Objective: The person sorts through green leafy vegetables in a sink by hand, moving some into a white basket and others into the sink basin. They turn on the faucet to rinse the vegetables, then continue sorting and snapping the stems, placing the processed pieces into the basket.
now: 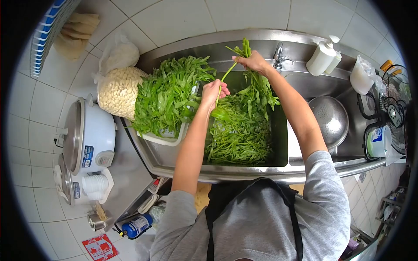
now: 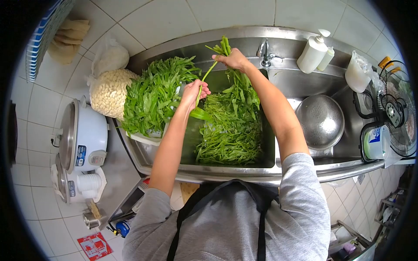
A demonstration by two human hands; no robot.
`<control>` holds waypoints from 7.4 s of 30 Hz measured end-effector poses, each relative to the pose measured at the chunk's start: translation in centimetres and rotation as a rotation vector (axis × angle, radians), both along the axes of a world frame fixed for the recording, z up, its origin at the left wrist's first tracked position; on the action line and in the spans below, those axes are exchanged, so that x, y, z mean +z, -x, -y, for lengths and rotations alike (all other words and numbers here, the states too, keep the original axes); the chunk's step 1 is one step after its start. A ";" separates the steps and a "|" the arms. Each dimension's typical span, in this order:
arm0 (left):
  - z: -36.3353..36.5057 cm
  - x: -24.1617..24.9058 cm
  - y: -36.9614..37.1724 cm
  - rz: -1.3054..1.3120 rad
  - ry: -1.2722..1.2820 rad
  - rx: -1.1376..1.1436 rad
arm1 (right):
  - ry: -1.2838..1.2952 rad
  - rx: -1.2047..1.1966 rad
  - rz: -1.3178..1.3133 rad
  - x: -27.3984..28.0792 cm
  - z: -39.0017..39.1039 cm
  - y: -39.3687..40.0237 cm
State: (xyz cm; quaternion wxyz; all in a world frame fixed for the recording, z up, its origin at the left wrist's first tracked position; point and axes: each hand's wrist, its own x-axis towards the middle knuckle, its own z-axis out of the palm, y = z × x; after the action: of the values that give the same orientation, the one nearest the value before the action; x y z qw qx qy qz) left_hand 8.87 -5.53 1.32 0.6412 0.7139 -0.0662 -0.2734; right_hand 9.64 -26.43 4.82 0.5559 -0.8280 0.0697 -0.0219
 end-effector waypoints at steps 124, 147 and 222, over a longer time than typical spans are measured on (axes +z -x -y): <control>4.4 0.2 1.1 0.629 -0.760 -0.085 | 0.156 -0.337 -0.332 -3.0 1.8 -0.7; 0.7 -3.4 -0.8 0.722 -1.013 -0.071 | -0.076 -0.265 -0.093 -4.3 1.6 0.2; -3.4 -1.4 1.5 0.111 0.089 0.394 | -0.125 -0.026 -0.024 -0.2 0.3 4.5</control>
State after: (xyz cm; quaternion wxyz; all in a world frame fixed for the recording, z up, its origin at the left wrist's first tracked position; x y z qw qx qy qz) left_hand 7.39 -2.09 -0.12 0.7085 0.6981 0.0276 -0.0998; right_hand 5.11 -26.73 4.59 0.6055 -0.7908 0.0885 -0.0149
